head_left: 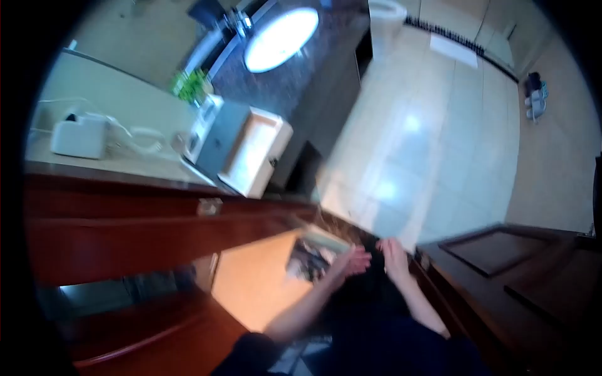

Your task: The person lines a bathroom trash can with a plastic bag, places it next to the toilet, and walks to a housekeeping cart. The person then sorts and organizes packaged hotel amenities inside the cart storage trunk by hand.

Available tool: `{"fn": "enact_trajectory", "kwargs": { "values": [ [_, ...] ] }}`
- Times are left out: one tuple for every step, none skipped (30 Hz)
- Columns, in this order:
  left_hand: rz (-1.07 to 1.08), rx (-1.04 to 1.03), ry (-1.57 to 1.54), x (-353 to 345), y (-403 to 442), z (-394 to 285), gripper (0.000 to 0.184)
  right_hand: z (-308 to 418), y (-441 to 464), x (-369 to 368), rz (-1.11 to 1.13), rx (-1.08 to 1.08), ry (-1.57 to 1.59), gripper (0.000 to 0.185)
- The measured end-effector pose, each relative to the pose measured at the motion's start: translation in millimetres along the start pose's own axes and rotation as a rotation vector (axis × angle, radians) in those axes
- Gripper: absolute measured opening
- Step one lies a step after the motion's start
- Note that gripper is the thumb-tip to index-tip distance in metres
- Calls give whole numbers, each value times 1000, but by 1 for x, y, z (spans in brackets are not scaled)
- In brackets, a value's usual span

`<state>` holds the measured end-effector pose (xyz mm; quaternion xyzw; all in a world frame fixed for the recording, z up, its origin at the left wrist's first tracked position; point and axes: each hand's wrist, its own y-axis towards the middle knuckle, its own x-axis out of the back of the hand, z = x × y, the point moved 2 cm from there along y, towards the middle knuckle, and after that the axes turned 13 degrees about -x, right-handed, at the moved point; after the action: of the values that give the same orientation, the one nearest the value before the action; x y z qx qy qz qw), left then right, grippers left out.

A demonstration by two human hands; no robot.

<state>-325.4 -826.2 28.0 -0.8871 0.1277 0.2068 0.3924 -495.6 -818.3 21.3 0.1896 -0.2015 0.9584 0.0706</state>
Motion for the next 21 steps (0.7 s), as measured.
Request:
{"fn": "enact_trajectory", "kwargs": {
  "values": [
    [22,-20,-1,0,5,3,46,-5,8,11,9,-16,-2,21],
    [-7,6,75,-4,6,-1,45,-2,15,24,7,-103,66,21],
    [-28,68,114,-6,12,4,42,4,22,33,-9,-172,141,22],
    [-4,137,153,-6,16,15,40,3,22,41,7,-232,119,23],
    [31,195,204,-6,27,23,38,2,31,50,11,-280,103,23],
    [89,224,245,-6,37,33,34,-8,35,57,-9,-315,55,25],
    [152,234,275,-11,41,28,32,-17,36,63,-2,-315,-9,26],
    [215,185,307,-16,44,24,31,-24,34,70,-9,-361,-47,27],
    [278,121,349,-18,52,16,30,-24,37,73,-22,-391,-77,28],
    [311,52,330,-22,54,4,28,-21,40,78,8,-486,-57,23],
    [311,56,323,-20,58,-2,28,-16,48,76,10,-492,-63,23],
    [313,38,324,-17,60,-9,28,-12,53,72,18,-518,8,18],
    [315,22,324,-15,61,-15,28,-10,56,69,26,-545,80,14],
    [275,5,368,-13,62,-21,27,-22,62,64,57,-513,104,8],
    [276,12,365,-11,62,-25,27,-18,68,62,57,-521,103,8],
    [281,-22,438,-9,63,-30,27,-9,77,56,84,-470,36,9],
    [286,-60,514,-8,65,-35,27,0,86,51,111,-415,-29,12],
    [278,-27,476,-9,65,-42,24,7,96,46,122,-346,-40,13],
    [272,-34,483,-13,66,-48,24,14,104,43,152,-324,-38,12],
    [233,-81,459,-18,66,-57,22,23,110,43,200,-333,-55,10],
    [192,-141,441,-22,69,-71,19,33,120,43,246,-327,-70,9]
  ]
}}
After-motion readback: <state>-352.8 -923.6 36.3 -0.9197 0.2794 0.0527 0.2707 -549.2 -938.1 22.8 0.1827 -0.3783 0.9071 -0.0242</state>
